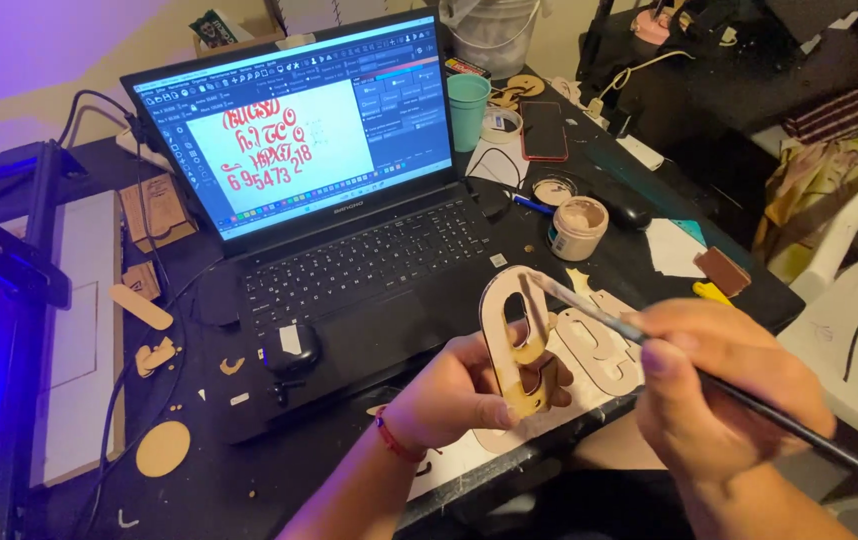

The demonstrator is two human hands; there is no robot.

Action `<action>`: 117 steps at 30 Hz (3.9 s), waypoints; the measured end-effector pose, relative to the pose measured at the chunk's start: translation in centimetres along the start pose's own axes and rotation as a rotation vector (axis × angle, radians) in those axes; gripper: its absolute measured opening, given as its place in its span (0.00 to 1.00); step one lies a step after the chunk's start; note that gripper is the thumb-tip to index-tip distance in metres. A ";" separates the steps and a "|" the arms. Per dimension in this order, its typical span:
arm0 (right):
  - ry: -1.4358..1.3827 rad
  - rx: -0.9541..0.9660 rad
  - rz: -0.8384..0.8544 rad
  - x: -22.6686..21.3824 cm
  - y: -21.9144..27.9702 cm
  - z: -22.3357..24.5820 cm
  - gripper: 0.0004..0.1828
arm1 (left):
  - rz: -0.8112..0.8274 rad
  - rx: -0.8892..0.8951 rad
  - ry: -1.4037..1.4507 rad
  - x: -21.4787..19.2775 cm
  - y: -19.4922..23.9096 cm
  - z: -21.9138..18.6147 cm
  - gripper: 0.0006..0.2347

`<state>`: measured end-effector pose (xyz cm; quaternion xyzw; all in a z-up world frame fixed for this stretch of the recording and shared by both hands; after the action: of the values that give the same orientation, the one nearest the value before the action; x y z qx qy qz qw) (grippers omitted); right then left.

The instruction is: The person is painting a laser-cut wooden number '9' using a paintbrush and beige paint while sitting at a desk.

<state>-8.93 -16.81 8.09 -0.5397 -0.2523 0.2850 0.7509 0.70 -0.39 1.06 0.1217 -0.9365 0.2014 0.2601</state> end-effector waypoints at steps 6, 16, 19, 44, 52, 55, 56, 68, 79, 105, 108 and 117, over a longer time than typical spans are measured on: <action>0.053 0.042 0.494 -0.6 -1.9 3.6 0.08 | 0.046 0.020 0.125 -1.2 0.3 1.3 0.29; 0.083 -0.223 0.484 -1.2 -4.4 2.4 0.08 | 0.146 -0.014 0.202 -1.0 0.4 1.2 0.39; 0.102 -0.192 0.643 -1.3 -4.9 3.2 0.08 | 0.147 -0.016 0.232 -1.1 0.5 1.3 0.35; -0.045 0.009 0.987 -1.4 -7.2 4.5 0.10 | 0.206 -0.015 0.375 -2.9 1.2 3.2 0.34; 0.053 -0.126 0.867 -0.1 -7.2 3.5 0.09 | 0.217 -0.044 0.309 -2.4 1.0 1.6 0.36; 0.086 -0.176 0.869 -1.4 -7.2 2.3 0.10 | 0.275 -0.006 0.259 -2.3 0.9 1.7 0.27; 0.117 -0.255 0.896 -2.3 -7.0 1.7 0.11 | 0.259 0.002 0.316 -2.5 0.9 1.9 0.27; -0.003 -0.207 1.026 -3.1 -5.7 2.8 0.07 | 0.251 -0.012 0.357 -2.2 0.8 1.6 0.20; 0.061 -0.154 0.912 -0.6 -4.9 4.4 0.10 | 0.170 -0.020 0.319 -2.3 0.8 1.8 0.26; -0.064 -0.231 1.003 -1.6 -3.8 3.8 0.09 | 0.080 0.030 0.086 -2.6 0.1 1.5 0.27; -0.065 -0.128 1.018 -2.1 -4.4 4.5 0.10 | 0.142 0.032 0.190 -1.4 -0.1 0.9 0.23; 0.024 -0.112 0.847 -1.9 -4.1 3.1 0.07 | 0.059 -0.052 0.190 -1.8 0.0 2.1 0.27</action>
<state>-11.83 -17.11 12.74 -0.6389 -0.0147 0.5476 0.5400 1.27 -1.08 -1.62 0.0677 -0.9157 0.1953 0.3447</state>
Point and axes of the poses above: each hand's wrist, its own y-axis away from the middle knuckle, its own x-axis out of the palm, z = x × y, the point moved 1 cm from there along -y, towards the middle knuckle, and after that the axes turned 2 degrees about x, right-handed, at the moved point
